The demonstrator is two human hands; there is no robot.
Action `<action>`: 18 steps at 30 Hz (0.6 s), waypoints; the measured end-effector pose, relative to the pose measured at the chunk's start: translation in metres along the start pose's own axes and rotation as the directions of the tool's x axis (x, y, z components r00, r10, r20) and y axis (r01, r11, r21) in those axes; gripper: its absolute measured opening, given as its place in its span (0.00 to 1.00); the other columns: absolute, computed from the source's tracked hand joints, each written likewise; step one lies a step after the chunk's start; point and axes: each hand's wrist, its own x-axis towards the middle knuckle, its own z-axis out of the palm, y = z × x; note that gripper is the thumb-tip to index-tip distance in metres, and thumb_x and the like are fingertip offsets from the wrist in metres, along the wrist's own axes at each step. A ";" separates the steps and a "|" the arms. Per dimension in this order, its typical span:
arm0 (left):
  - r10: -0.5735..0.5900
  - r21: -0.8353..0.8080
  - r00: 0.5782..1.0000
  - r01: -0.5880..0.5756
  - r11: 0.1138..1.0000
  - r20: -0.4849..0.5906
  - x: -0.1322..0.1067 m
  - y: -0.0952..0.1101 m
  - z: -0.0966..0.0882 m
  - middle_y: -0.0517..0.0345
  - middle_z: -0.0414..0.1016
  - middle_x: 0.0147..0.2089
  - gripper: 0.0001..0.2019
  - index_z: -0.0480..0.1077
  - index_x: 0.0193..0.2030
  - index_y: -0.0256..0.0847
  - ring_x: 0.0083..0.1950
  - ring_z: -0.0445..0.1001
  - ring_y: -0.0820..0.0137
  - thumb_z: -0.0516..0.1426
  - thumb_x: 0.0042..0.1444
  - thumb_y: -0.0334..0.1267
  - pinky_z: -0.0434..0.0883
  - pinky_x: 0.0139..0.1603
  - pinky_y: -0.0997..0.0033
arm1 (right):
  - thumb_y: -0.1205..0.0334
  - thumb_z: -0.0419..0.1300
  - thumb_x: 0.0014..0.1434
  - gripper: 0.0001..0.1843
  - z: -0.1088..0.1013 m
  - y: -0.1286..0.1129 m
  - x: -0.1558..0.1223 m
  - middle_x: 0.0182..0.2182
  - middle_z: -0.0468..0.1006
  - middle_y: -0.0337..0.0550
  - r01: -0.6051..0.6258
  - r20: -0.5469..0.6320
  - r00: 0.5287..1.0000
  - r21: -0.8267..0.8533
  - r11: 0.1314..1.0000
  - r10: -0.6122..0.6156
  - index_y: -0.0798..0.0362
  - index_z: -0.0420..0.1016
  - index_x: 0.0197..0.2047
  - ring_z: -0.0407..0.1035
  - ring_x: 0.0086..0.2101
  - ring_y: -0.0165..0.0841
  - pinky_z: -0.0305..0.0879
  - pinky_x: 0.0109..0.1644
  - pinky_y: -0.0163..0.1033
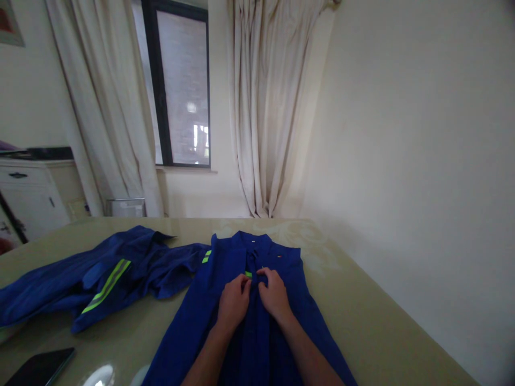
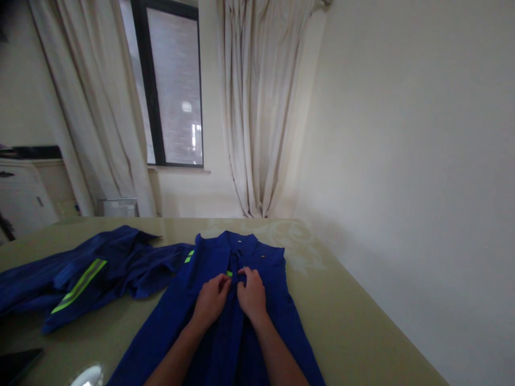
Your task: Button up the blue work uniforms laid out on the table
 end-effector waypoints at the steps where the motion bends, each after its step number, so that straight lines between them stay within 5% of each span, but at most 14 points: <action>1: 0.008 0.026 1.000 -0.008 1.000 -0.001 -0.002 0.002 0.000 0.55 0.83 0.41 0.12 0.77 0.41 0.44 0.43 0.79 0.64 0.52 0.68 0.38 0.64 0.43 0.69 | 0.70 0.55 0.60 0.17 0.000 -0.004 0.007 0.45 0.79 0.43 -0.021 0.033 0.999 -0.077 0.997 0.024 0.47 0.78 0.48 0.76 0.45 0.37 0.67 0.47 0.38; 4: 0.032 0.096 0.999 -0.033 0.995 0.006 -0.005 0.005 0.000 0.54 0.82 0.40 0.15 0.77 0.38 0.44 0.43 0.78 0.64 0.50 0.70 0.40 0.63 0.42 0.70 | 0.61 0.59 0.63 0.12 0.002 -0.016 0.031 0.48 0.77 0.46 -0.039 0.066 0.996 -0.188 0.981 0.053 0.46 0.77 0.50 0.77 0.42 0.41 0.67 0.42 0.41; 10: -0.013 0.180 1.000 0.009 0.984 0.021 0.001 0.002 -0.002 0.55 0.82 0.40 0.17 0.75 0.37 0.45 0.42 0.79 0.65 0.47 0.72 0.41 0.63 0.41 0.70 | 0.60 0.54 0.70 0.11 0.021 -0.015 0.058 0.48 0.76 0.44 0.014 0.027 1.000 -0.222 0.975 -0.008 0.47 0.77 0.48 0.77 0.43 0.37 0.64 0.39 0.37; 18: -0.100 0.194 0.993 0.110 0.975 -0.057 0.062 0.009 0.010 0.44 0.80 0.52 0.12 0.75 0.48 0.38 0.55 0.77 0.61 0.51 0.69 0.38 0.66 0.51 0.68 | 0.59 0.50 0.74 0.13 0.026 -0.003 0.055 0.45 0.77 0.39 0.095 0.007 0.995 -0.246 0.965 -0.096 0.46 0.77 0.44 0.75 0.39 0.31 0.60 0.36 0.34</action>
